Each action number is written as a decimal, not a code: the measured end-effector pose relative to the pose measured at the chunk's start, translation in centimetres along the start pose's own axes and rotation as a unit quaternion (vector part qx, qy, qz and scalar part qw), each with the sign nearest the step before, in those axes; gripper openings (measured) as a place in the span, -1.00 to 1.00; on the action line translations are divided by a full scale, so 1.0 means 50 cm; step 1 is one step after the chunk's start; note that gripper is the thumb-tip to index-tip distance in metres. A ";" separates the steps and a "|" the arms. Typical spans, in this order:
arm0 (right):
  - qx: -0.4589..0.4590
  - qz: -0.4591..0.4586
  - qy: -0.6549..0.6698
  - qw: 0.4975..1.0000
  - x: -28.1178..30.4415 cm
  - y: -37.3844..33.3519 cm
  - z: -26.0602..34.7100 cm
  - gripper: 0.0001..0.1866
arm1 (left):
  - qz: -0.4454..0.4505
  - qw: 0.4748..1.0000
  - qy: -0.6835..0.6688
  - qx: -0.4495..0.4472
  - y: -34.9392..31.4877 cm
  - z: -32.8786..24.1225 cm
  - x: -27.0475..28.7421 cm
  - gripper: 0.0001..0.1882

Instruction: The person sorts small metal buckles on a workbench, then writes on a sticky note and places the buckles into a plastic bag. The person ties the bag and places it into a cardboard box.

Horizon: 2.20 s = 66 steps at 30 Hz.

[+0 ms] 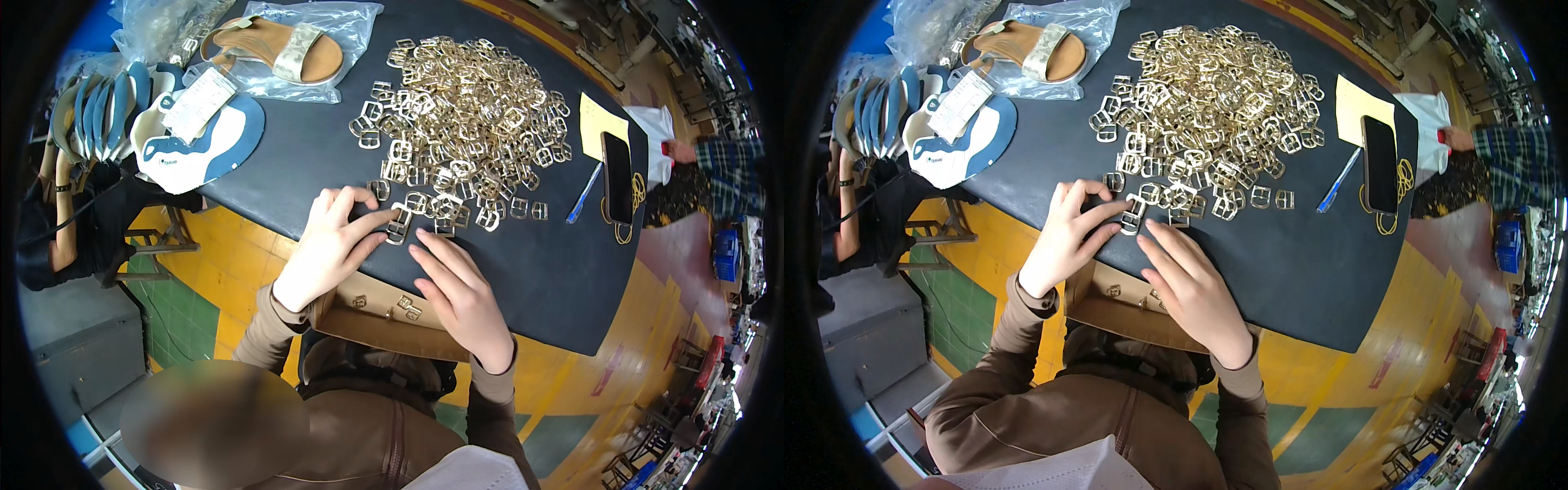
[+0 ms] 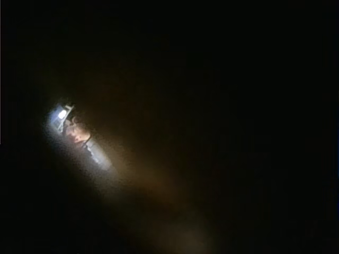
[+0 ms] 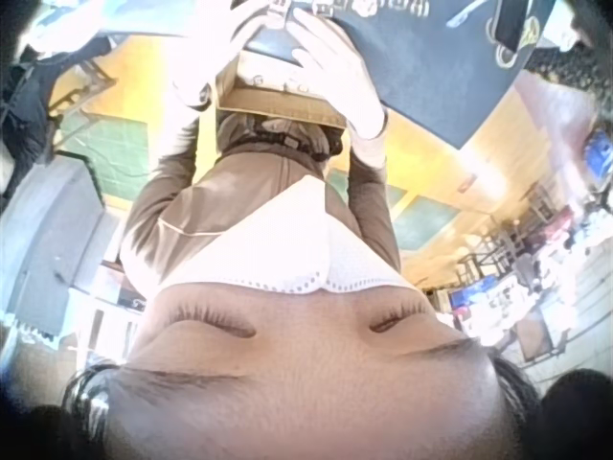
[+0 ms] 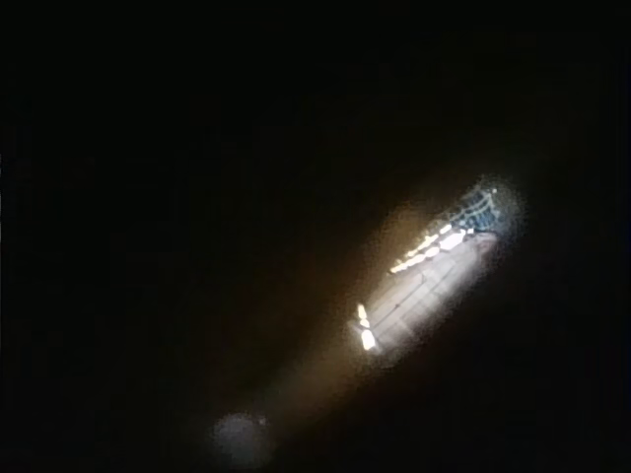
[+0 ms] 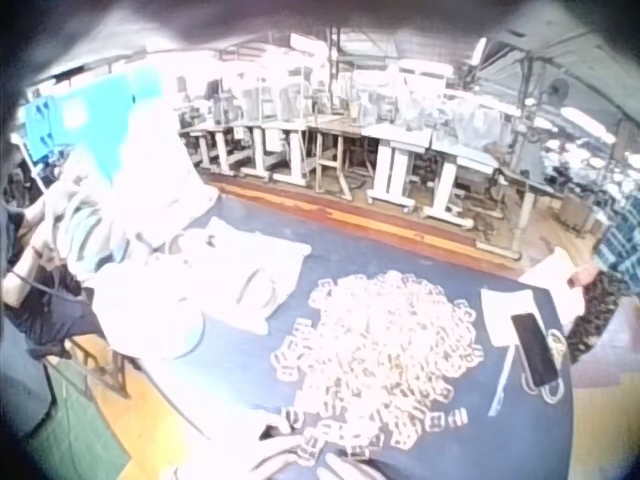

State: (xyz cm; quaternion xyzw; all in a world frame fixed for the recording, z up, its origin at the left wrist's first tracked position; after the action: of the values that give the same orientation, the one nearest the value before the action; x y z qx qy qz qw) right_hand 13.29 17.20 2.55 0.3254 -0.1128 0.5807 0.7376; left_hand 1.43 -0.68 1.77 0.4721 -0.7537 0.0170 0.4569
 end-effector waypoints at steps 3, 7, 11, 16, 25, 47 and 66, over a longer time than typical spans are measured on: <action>0.031 -0.020 -0.016 0.999 -0.035 0.016 0.001 -0.54 | 0.012 1.000 -0.026 -0.009 -0.010 0.004 0.007 -0.58; 0.061 -0.011 -0.090 0.994 -0.079 0.026 -0.002 -0.56 | -0.076 0.995 -0.067 0.024 -0.001 0.021 0.027 -0.68; 0.090 0.011 -0.142 0.986 -0.087 0.010 0.005 -0.58 | -0.074 0.996 -0.038 0.038 0.017 0.046 0.032 -0.68; 0.096 0.113 -0.099 0.984 -0.061 -0.048 0.035 -0.54 | -0.018 0.997 -0.064 -0.028 0.039 0.016 -0.012 -0.58; 0.058 -0.036 -0.104 0.992 0.028 -0.027 -0.008 -0.62 | 0.042 0.997 -0.036 -0.058 0.024 -0.007 -0.046 -0.76; -0.039 -0.113 -0.178 0.977 0.043 -0.018 -0.052 -0.64 | 0.022 0.996 0.019 -0.084 0.024 -0.029 -0.049 -0.73; 0.004 0.088 0.008 0.996 0.021 -0.087 0.011 -0.61 | -0.009 0.999 -0.049 0.018 -0.001 -0.004 -0.011 -0.61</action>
State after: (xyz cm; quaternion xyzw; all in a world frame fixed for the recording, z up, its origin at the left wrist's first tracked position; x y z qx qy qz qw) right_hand 17.78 17.17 2.02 0.3122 -0.1327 0.6466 0.6832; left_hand 1.68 -0.22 1.47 0.4875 -0.7706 0.0034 0.4105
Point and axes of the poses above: each hand's wrist, its own y-axis towards the middle knuckle, its own x-axis out of the back of the hand, z = x × y, the point moved 3 cm from there along y, towards the middle knuckle, and after that the axes turned 14 degrees about -z, right-handed, at the moved point
